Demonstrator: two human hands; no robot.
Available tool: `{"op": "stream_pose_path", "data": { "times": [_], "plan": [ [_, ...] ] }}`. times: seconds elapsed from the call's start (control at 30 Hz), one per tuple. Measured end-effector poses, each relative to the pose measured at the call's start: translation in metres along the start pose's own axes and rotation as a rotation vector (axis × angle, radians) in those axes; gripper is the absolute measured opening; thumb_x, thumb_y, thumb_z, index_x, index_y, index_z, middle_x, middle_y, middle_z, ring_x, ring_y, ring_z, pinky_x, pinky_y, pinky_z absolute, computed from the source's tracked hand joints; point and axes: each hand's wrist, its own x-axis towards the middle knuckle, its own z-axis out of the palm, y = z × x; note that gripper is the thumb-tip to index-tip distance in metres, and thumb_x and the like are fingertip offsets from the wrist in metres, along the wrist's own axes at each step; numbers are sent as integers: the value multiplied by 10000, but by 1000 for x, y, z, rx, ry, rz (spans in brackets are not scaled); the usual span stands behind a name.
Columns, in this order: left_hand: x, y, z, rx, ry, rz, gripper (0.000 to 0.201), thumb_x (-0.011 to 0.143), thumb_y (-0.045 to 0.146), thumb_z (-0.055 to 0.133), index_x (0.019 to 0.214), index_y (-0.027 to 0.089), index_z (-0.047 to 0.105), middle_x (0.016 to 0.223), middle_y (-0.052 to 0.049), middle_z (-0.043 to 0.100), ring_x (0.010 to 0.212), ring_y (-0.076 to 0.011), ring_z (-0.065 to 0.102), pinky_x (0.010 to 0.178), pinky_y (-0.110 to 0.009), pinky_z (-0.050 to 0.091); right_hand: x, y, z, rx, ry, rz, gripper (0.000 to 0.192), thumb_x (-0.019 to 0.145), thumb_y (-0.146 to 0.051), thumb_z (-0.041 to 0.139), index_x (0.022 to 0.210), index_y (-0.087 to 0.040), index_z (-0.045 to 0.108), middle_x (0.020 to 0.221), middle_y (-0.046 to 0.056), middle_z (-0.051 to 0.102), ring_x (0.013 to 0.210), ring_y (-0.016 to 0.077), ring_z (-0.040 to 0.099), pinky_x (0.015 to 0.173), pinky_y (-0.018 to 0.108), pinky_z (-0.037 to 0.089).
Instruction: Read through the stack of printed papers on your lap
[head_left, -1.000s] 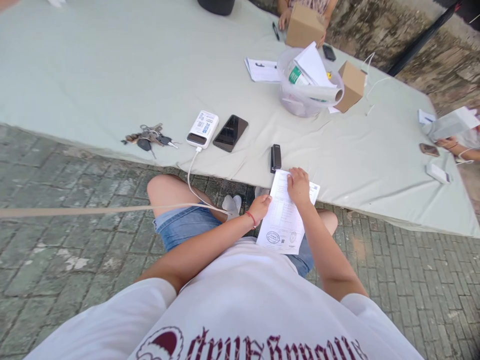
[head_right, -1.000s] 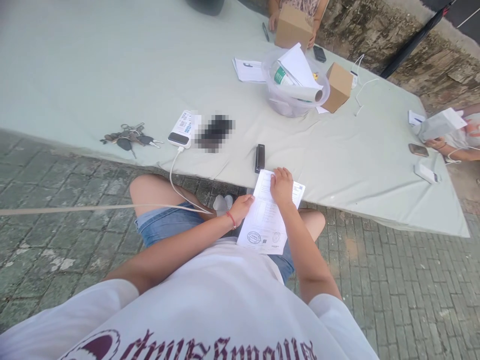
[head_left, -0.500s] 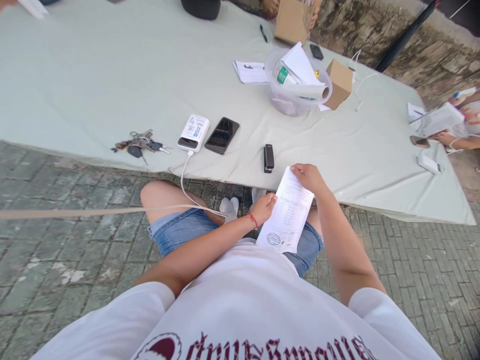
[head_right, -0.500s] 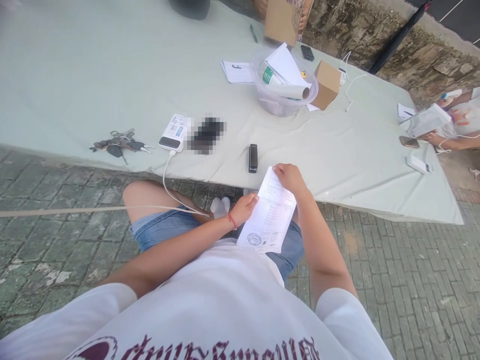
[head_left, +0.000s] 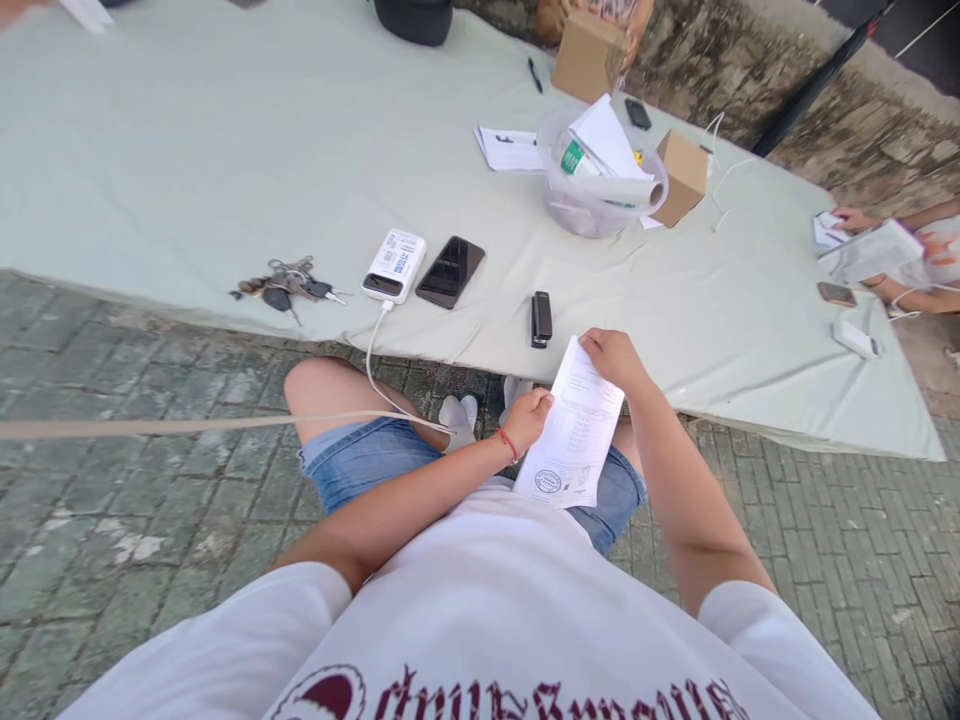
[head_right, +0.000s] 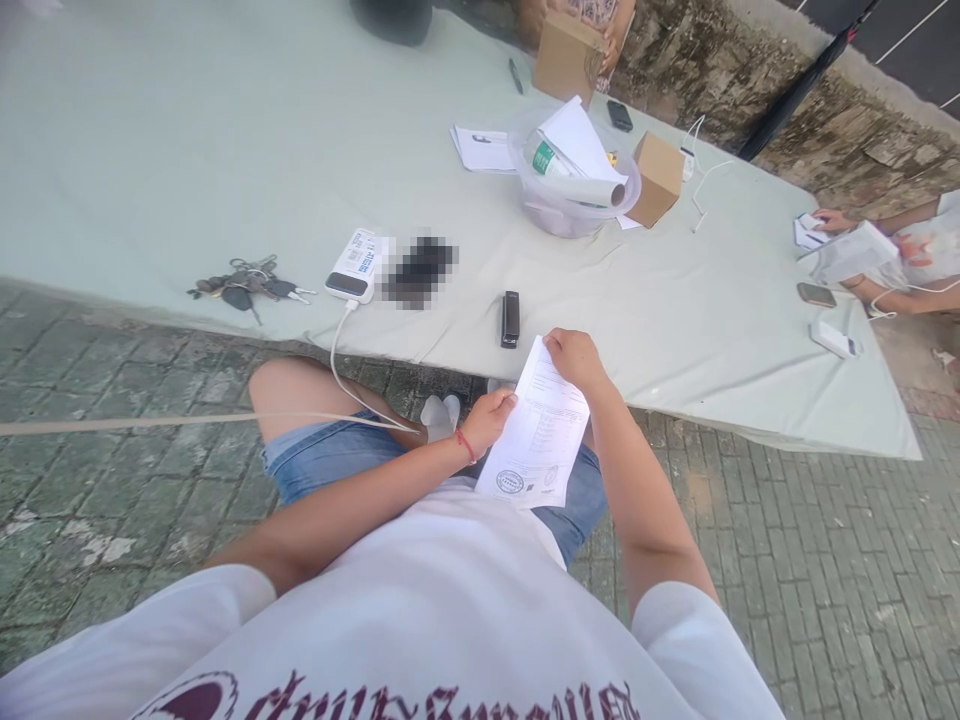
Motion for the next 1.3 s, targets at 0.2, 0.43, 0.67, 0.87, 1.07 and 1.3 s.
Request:
{"op": "stream_pose_path", "data": {
  "times": [0.2,0.43,0.67,0.87,1.07,1.3],
  "plan": [
    [-5,-9,-4,-113,47,-124,268,910,333,528,673,208,520,664,11,529,677,-163,470,662,-296,364,21,15,40,290,-110,107,245,839,-384,558,725,-196,667,775,20,702,700,165,565,665,282,427],
    [-6,-13,-10,-179,132,-204,251,893,316,567,671,203,535,663,16,526,646,-152,447,648,-295,373,36,21,54,384,-134,133,219,763,-360,605,793,-180,727,807,36,724,721,165,595,655,273,444],
    [1,-16,-9,-185,174,-210,251,922,236,524,679,191,565,666,21,535,636,-146,458,651,-289,375,47,15,52,369,-155,154,195,783,-313,602,800,-170,734,830,40,718,725,162,584,672,277,446],
    [5,-13,-12,-184,211,-194,269,929,196,487,674,185,572,671,10,546,654,-149,459,655,-292,380,57,3,52,243,-144,114,153,795,-251,583,785,-164,709,786,29,681,710,157,546,668,273,411],
    [10,-14,-16,-195,233,-214,250,928,208,484,691,188,563,666,21,533,646,-147,459,662,-288,377,61,-6,56,166,-100,89,154,791,-199,518,758,-166,665,733,19,640,678,152,509,648,275,377],
    [5,-12,-20,-113,207,-196,319,923,189,481,604,206,488,617,23,475,639,-155,435,632,-294,332,63,-1,64,186,-54,86,202,814,-215,507,832,-164,701,787,39,690,727,182,573,705,296,434]
  ]
}}
